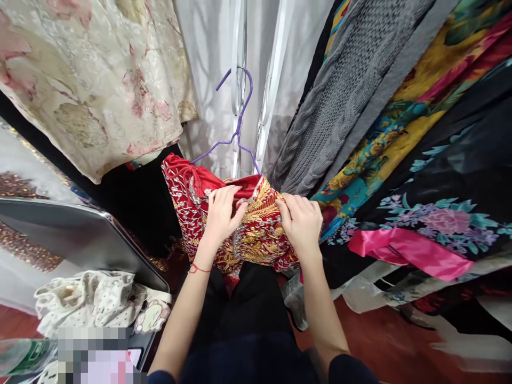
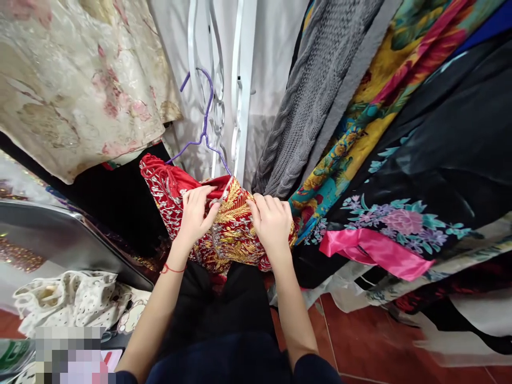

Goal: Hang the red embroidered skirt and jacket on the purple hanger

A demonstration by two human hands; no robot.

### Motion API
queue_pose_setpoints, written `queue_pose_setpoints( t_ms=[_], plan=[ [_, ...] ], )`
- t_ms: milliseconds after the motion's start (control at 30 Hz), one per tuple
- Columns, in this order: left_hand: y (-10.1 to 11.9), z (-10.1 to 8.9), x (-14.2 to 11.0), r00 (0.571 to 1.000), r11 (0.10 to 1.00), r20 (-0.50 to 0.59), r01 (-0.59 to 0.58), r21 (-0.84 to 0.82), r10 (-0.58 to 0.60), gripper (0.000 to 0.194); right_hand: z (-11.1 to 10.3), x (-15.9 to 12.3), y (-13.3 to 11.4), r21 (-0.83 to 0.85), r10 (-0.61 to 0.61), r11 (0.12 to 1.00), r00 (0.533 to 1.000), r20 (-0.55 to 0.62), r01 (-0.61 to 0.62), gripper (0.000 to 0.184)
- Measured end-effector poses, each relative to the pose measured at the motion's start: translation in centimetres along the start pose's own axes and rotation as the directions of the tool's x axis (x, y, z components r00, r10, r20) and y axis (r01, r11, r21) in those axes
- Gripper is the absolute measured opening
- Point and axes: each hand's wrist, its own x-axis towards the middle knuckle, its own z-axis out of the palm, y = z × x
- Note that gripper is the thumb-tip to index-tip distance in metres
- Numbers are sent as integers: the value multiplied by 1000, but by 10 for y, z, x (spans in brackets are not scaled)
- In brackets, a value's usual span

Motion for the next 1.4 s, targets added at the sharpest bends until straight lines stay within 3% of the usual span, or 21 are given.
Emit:
queue_pose_setpoints(
  t_ms=[100, 200, 333, 400, 433, 500, 567, 600, 700, 800, 867, 900, 1000, 1067, 1133, 1200, 1267, 1333, 1400],
  plan=[
    [0, -8, -1, 999, 999, -41, -13, 50, 15, 30, -8, -5, 7, 102, 42, 994, 999, -4, -42, 42],
    [-1, -9, 4, 987, 995, -162, 17, 95, -1, 21, -21, -10, 16, 209, 83, 974, 996, 22, -86, 42],
    [4, -4, 12, 902, 991, -419, 129, 27, -106, 19, -40, -27, 25, 334, 161, 921, 978, 135, -198, 35],
    [14, -1, 10, 867, 980, -457, 163, -114, -198, 21, -48, -40, 26, 369, 192, 895, 964, 183, -249, 34],
    [20, 1, 6, 869, 966, -434, 163, -201, -237, 22, -51, -47, 25, 380, 206, 885, 959, 195, -268, 33],
    [37, 2, -8, 921, 924, -297, 139, -357, -253, 23, -54, -62, 22, 392, 241, 868, 949, 203, -305, 30],
    [55, 1, -27, 983, 885, -84, 109, -453, -164, 26, -56, -77, 19, 395, 289, 854, 940, 183, -340, 28],
    [65, 0, -38, 994, 869, 22, 105, -483, -107, 30, -57, -83, 19, 394, 316, 847, 934, 167, -357, 27],
    [93, -7, -67, 966, 802, 248, 208, -560, -78, 31, -64, -102, 16, 405, 435, 804, 895, 100, -436, 27],
    [120, -15, -84, 921, 690, 376, 337, -641, -100, 30, -79, -120, 3, 493, 605, 692, 797, 2, -527, 25],
    [138, -22, -89, 905, 633, 420, 367, -682, -72, 40, -92, -131, -15, 556, 657, 642, 753, -46, -527, 22],
    [145, -27, -89, 901, 610, 429, 376, -697, -65, 44, -98, -135, -26, 571, 646, 645, 762, -52, -508, 20],
    [160, -40, -86, 881, 591, 447, 444, -674, -152, 48, -108, -145, -57, 599, 486, 697, 874, 11, -394, 10],
    [162, -49, -83, 849, 646, 474, 500, -577, -233, 39, -109, -147, -68, 645, 360, 685, 927, 103, -338, 16],
    [158, -57, -81, 835, 721, 476, 507, -473, -276, 29, -107, -147, -68, 695, 259, 633, 940, 223, -340, 29],
    [152, -63, -80, 847, 765, 471, 469, -442, -247, 26, -104, -146, -58, 753, 132, 552, 929, 346, -359, 39],
    [147, -69, -81, 861, 768, 473, 429, -476, -187, 24, -101, -144, -41, 817, 27, 435, 913, 407, -377, 35],
    [144, -76, -82, 866, 744, 481, 410, -527, -136, 19, -96, -142, -24, 868, 114, 317, 924, 365, -382, 21],
    [142, -84, -82, 878, 713, 460, 406, -572, -131, 15, -88, -136, -9, 881, 331, 279, 899, 286, -383, 19]
  ],
)
